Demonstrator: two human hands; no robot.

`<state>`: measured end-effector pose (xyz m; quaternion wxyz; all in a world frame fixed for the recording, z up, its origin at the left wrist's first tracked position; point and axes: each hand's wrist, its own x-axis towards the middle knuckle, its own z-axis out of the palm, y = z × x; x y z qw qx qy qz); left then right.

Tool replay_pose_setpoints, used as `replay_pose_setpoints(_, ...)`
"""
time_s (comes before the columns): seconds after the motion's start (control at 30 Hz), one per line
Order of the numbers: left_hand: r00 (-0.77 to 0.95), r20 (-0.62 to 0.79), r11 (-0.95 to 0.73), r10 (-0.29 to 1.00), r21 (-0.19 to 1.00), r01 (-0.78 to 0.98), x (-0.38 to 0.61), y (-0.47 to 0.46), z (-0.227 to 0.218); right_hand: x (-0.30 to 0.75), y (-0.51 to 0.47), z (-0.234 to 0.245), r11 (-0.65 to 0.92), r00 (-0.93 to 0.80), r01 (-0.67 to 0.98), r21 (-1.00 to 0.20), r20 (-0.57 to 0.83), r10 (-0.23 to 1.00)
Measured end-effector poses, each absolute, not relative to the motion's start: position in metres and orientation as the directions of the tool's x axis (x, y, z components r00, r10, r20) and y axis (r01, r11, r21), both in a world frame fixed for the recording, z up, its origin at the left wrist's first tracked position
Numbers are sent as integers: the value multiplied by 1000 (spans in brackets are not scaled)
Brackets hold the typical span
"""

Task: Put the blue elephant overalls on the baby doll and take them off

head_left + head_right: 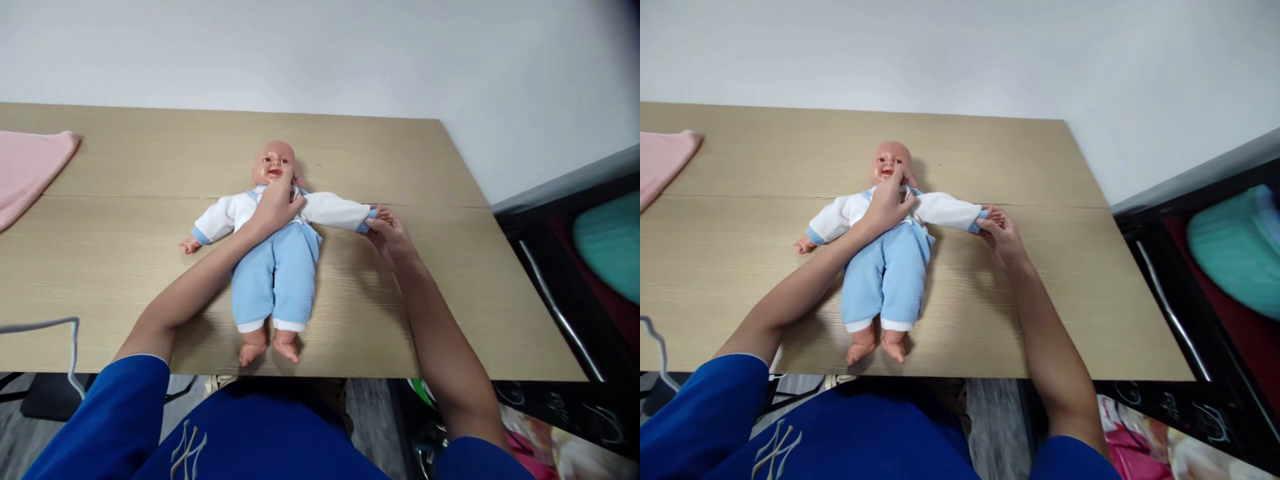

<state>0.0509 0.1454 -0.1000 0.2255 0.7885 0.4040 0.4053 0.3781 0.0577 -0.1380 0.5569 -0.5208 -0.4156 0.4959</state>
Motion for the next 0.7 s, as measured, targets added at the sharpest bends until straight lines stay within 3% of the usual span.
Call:
replay_pose_setpoints(0.13, 342, 499, -605, 796, 668, 433, 53, 148, -105, 376, 59, -145, -52, 128, -163, -985, -74, 989)
replay_pose_setpoints(0.33, 369, 619, -718, 694, 551, 425, 48, 148, -98, 370, 58, -144, -96, 79, -290, -952, -124, 989)
replay_pose_setpoints(0.6, 643, 540, -839, 544, 348, 418, 59, 120, -67, 335, 59, -121, 65, 126, -370, -927, 19, 992)
replay_pose_setpoints(0.7, 672, 484, -828, 560, 338, 446, 68, 121, -72, 313, 55, -106, 90, 51, -326, -941, 77, 996)
